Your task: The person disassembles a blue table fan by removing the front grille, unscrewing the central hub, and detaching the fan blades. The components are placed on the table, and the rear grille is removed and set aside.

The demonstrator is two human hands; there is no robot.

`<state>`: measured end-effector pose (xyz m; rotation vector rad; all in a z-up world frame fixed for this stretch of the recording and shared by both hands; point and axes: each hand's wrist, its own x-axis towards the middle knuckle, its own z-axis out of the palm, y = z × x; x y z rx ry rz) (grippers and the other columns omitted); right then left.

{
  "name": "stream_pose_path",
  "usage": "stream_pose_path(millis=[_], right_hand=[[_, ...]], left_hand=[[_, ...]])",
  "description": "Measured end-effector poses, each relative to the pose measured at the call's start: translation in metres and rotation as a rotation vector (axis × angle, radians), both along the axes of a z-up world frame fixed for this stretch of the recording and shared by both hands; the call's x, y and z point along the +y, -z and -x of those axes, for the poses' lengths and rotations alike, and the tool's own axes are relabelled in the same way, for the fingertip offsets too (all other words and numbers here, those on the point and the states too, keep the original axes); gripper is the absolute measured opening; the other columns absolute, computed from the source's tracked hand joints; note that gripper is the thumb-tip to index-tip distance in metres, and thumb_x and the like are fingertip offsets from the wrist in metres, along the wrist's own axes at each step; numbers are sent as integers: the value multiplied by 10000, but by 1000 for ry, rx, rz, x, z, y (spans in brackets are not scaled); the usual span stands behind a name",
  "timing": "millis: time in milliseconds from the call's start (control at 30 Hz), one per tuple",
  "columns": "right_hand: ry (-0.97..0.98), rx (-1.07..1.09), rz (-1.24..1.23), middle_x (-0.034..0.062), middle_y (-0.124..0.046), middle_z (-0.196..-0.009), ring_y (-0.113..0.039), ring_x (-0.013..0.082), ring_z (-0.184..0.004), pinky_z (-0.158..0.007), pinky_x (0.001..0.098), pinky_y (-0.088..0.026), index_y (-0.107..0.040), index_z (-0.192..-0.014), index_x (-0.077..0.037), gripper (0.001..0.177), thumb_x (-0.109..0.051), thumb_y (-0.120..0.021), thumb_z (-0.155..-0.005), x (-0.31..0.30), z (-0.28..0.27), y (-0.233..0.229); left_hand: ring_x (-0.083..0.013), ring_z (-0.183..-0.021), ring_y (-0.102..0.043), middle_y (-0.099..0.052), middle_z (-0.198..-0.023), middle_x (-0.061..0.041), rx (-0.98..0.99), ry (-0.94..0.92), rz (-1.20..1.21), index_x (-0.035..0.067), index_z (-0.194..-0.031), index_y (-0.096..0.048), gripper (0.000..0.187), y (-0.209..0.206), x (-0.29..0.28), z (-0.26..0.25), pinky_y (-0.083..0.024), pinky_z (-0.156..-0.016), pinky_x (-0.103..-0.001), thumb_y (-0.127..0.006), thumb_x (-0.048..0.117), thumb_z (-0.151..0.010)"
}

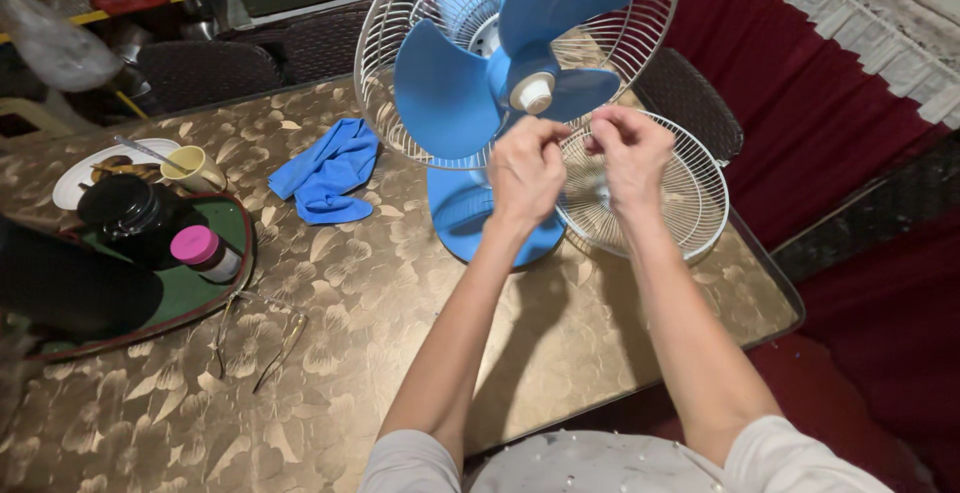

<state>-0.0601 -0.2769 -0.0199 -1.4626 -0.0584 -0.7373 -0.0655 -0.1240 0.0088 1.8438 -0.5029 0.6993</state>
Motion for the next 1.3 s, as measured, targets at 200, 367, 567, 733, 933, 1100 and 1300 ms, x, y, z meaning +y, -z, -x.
stream_pose_path(millis=[200,367,567,733,933,1100,1300], right_hand=[[-65,-31,-121,39,-697,-816,-689,105,-673,-628,248,-600,-700,-1001,34,132,-95,-692,-970,47,-12,-16],[72,229,167,16,-688,-691,-676,97,-555,-482,232,-534,-729,-1021,16,296,-268,-682,-952,61,-11,-35],[66,313,333,51,-612,-590,-647,104,-466,-432,239,-495,-766,-868,9,403,-380,-693,-944,66,-9,-61],[-28,458,229,59,-614,-604,-643,139,-462,-406,261,-493,-689,-710,46,448,-338,-684,-941,63,-21,-66],[-174,471,77,78,-653,-646,-664,161,-471,-424,277,-553,-668,-721,56,353,-237,-662,-919,57,-30,-62],[-203,519,71,78,-650,-629,-663,156,-462,-420,276,-555,-685,-730,47,382,-285,-688,-920,53,-26,-69],[-144,539,183,67,-618,-602,-636,148,-439,-384,278,-520,-664,-653,50,428,-287,-720,-911,60,-24,-79]], left_hand=[[-290,-848,-682,-689,-890,-105,-94,-60,-2,87,-979,-751,225,-20,35,-2,-545,-785,-399,-586,14,-844],[-326,-1069,-596,-640,-1099,-127,-276,-98,-76,59,-1176,-650,341,-32,64,-15,-492,-956,-416,-621,-16,-844],[-317,-1275,-532,-619,-1309,-122,-461,-248,-204,59,-1364,-552,507,-45,72,-34,-394,-1094,-459,-680,91,-875],[-230,-1171,-611,-674,-1185,-87,-497,-204,-299,48,-1402,-512,529,-51,58,-59,-325,-1069,-512,-706,254,-955],[-230,-889,-679,-690,-844,-45,-481,-223,-447,103,-1359,-516,386,-53,45,-78,-318,-1069,-522,-641,246,-1023],[-246,-815,-685,-672,-737,-57,-571,-248,-504,76,-1297,-511,362,-59,46,-81,-288,-1065,-562,-643,222,-992],[-264,-668,-691,-666,-596,-92,-540,-294,-611,59,-996,-595,221,-69,52,-83,-239,-1129,-679,-704,233,-914]])
